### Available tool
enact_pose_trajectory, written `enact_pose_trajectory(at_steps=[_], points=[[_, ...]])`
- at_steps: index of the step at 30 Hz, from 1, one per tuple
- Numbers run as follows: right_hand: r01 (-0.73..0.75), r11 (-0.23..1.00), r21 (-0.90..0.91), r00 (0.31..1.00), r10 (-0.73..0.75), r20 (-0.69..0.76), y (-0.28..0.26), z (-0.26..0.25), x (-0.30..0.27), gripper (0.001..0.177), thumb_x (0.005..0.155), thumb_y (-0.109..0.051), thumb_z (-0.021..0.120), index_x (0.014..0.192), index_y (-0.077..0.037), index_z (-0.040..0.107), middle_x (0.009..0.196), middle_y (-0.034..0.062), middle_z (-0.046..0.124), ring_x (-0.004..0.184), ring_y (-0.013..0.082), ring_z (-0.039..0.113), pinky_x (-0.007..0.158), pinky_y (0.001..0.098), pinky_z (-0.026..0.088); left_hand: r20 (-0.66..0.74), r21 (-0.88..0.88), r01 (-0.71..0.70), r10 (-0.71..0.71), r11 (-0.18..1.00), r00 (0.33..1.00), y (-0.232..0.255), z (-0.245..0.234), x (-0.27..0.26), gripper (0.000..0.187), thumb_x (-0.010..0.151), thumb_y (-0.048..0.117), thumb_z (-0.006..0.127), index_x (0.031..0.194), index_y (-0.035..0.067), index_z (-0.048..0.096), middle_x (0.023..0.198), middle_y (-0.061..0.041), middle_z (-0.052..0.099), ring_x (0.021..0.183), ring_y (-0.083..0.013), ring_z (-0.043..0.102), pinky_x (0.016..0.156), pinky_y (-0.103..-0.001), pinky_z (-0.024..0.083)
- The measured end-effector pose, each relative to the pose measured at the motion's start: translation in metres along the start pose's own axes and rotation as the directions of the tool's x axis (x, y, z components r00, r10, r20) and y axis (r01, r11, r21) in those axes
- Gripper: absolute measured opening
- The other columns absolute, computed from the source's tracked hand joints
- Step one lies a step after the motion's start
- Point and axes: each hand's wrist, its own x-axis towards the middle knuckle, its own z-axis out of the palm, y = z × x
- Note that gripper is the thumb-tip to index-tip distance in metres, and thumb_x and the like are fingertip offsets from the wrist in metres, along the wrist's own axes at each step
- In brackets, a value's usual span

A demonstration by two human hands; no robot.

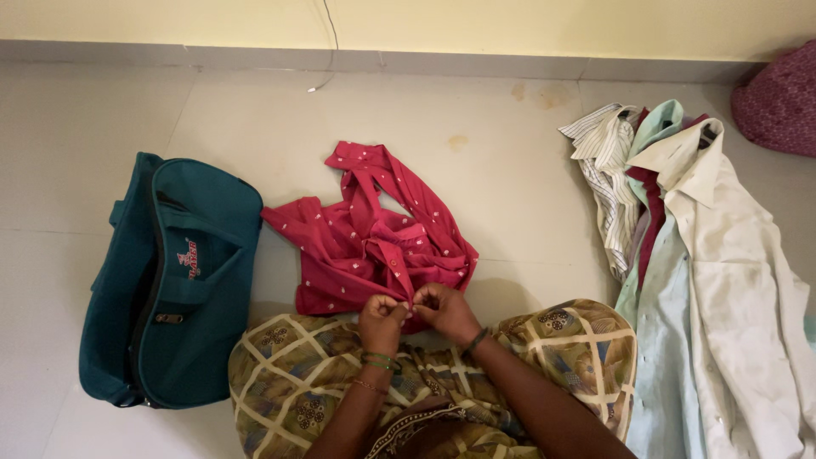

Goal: The person picks up a red shirt from a pile on the floor, buttons the collar, and then lays it flat to fold it.

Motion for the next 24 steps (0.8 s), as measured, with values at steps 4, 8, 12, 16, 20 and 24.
enact_pose_trajectory(at_steps=[4, 8, 12, 16, 20, 24], points=[[0.06, 0.994, -0.088, 0.996, -0.065, -0.058, -0.011, 0.005, -0.001, 0.012, 0.09, 0.001, 0.073, 0.099, -0.002, 0.066, 0.091, 0.0022, 0.07, 0.085, 0.0082, 0.065, 0.075, 0.0256, 0.056, -0.024, 0.171, -0.003, 0.007, 0.985, 1.0, 0.017, 0.007, -0.013, 0.017, 0.084, 0.004, 0.079, 0.092, 0.004, 0.065, 0.079, -0.004, 0.07, 0.068, -0.0115, 0.065, 0.062, -0.025, 0.052], [0.112, 0.945, -0.307, 0.985, -0.147, -0.094, -0.031, 0.008, -0.006, 0.014, 0.087, -0.002, 0.077, 0.095, -0.001, 0.067, 0.088, 0.0023, 0.07, 0.082, 0.0098, 0.066, 0.074, 0.027, 0.056, 0.034, 0.211, -0.109, 0.104, 0.971, 0.994, 0.013, 0.007, -0.01, 0.022, 0.084, 0.005, 0.082, 0.097, 0.002, 0.065, 0.084, -0.003, 0.072, 0.075, -0.0102, 0.066, 0.067, -0.024, 0.054], [0.09, 0.963, -0.253, 0.989, -0.116, -0.088, -0.028, 0.007, -0.006, 0.009, 0.087, -0.001, 0.075, 0.093, -0.001, 0.068, 0.086, 0.0023, 0.07, 0.082, 0.0095, 0.066, 0.075, 0.0274, 0.056, 0.026, 0.193, -0.083, 0.08, 0.978, 0.996, 0.001, 0.003, -0.004, 0.019, 0.085, 0.003, 0.079, 0.097, 0.001, 0.065, 0.083, -0.004, 0.074, 0.075, -0.0116, 0.069, 0.069, -0.025, 0.055], [-0.073, 0.996, 0.042, 0.996, 0.075, -0.04, -0.006, -0.006, 0.007, 0.005, 0.087, -0.002, 0.072, 0.091, -0.002, 0.069, 0.086, 0.0008, 0.071, 0.081, 0.0089, 0.065, 0.074, 0.0253, 0.054, 0.076, 0.196, -0.133, 0.12, 0.972, 0.99, 0.006, 0.009, -0.009, 0.019, 0.088, 0.001, 0.074, 0.102, 0.004, 0.063, 0.09, -0.004, 0.069, 0.082, -0.0118, 0.065, 0.075, -0.026, 0.054], [-0.149, 0.972, 0.18, 0.988, 0.151, -0.002, 0.016, -0.016, 0.016, 0.007, 0.085, 0.0, 0.067, 0.09, -0.003, 0.07, 0.085, -0.0006, 0.072, 0.08, 0.0083, 0.064, 0.074, 0.0232, 0.052, 0.168, 0.339, -0.208, 0.158, 0.918, 0.973, 0.025, 0.015, -0.02, 0.021, 0.091, 0.005, 0.07, 0.109, 0.007, 0.06, 0.095, -0.002, 0.065, 0.088, -0.0125, 0.063, 0.079, -0.028, 0.053], [-0.201, 0.936, 0.29, 0.979, 0.205, 0.017, 0.02, -0.022, 0.015, 0.004, 0.087, 0.001, 0.067, 0.09, -0.001, 0.069, 0.084, 0.0001, 0.068, 0.078, 0.0093, 0.06, 0.073, 0.0234, 0.048, 0.241, 0.359, -0.372, 0.3, 0.856, 0.923, 0.043, 0.02, -0.023, 0.019, 0.09, 0.004, 0.071, 0.106, 0.004, 0.061, 0.092, -0.005, 0.066, 0.087, -0.0131, 0.063, 0.081, -0.029, 0.053]])
